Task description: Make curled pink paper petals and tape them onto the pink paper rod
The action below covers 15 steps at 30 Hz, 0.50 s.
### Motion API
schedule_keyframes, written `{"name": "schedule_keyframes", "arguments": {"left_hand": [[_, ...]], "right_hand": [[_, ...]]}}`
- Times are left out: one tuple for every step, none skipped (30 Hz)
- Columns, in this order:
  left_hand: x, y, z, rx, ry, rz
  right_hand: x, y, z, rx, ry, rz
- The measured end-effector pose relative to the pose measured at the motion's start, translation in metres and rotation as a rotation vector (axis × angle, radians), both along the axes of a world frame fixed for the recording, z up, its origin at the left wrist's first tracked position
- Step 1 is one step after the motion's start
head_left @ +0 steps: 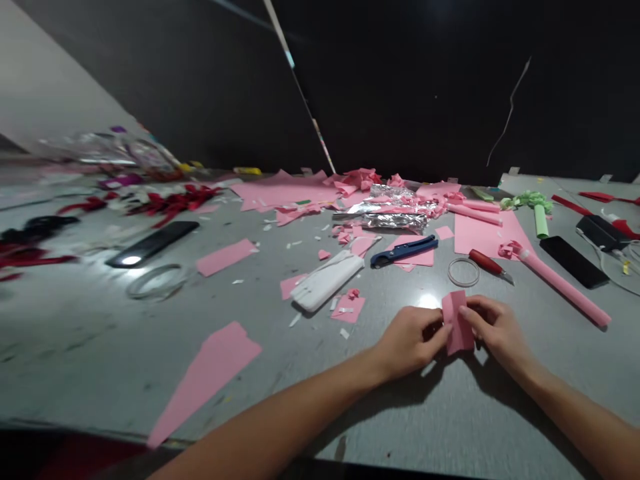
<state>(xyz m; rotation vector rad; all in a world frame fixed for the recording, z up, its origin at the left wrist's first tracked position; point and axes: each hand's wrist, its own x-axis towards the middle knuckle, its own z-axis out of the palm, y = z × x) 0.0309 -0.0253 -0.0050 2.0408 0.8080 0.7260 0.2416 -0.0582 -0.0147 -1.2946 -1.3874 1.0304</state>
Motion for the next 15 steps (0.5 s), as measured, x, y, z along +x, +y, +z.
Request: {"name": "schedule_keyframes", "arguments": {"left_hand": [[0.0, 0.0008, -0.0004, -0.033, -0.011, -0.021], [0.0, 0.0018, -0.0007, -0.065, -0.016, -0.043], [0.0, 0.0026, -0.001, -0.086, -0.013, -0.057], [0.0001, 0.0032, -0.0011, -0.09, -0.004, -0.057], [0.0003, 0.0035, -0.001, -0.081, 0.008, -0.042], [0.0006, 0.0035, -0.0007, -0.066, 0.019, -0.014], [0.0009, 0.0032, -0.0003, -0.055, 0.023, 0.021], [0.0011, 0.0028, 0.0002, -0.054, 0.018, 0.055], [0.0012, 0.0026, 0.0007, -0.065, 0.003, 0.08], [0.0011, 0.0026, 0.0011, -0.086, -0.017, 0.095], [0.0009, 0.003, 0.0014, -0.112, -0.038, 0.1], [0.0007, 0.0039, 0.0015, -0.137, -0.059, 0.103], [0.0006, 0.005, 0.0013, -0.161, -0.079, 0.103], [0.0005, 0.0064, 0.001, -0.186, -0.096, 0.099], [0.0006, 0.0078, 0.0006, -0.212, -0.116, 0.095]], "right_hand": [[0.0003, 0.0008, 0.0004, -0.007, 0.022, 0.015], [0.0004, 0.0013, 0.001, -0.016, 0.038, 0.039], [0.0002, 0.0016, 0.0018, -0.025, 0.049, 0.066], [-0.0001, 0.0018, 0.0025, -0.034, 0.056, 0.087], [-0.0004, 0.0018, 0.0031, -0.044, 0.063, 0.102], [-0.0007, 0.0019, 0.0032, -0.057, 0.072, 0.111], [-0.001, 0.0021, 0.003, -0.071, 0.085, 0.116], [-0.0012, 0.0024, 0.0025, -0.088, 0.101, 0.122], [-0.0014, 0.0027, 0.0019, -0.106, 0.12, 0.132], [-0.0015, 0.0031, 0.0014, -0.122, 0.14, 0.144], [-0.0017, 0.0035, 0.0013, -0.134, 0.159, 0.158], [-0.0017, 0.0038, 0.0017, -0.143, 0.174, 0.167], [-0.0017, 0.004, 0.0026, -0.148, 0.185, 0.169], [-0.0016, 0.0042, 0.0039, -0.153, 0.187, 0.172], [-0.0014, 0.0046, 0.0054, -0.15, 0.183, 0.158]]}}
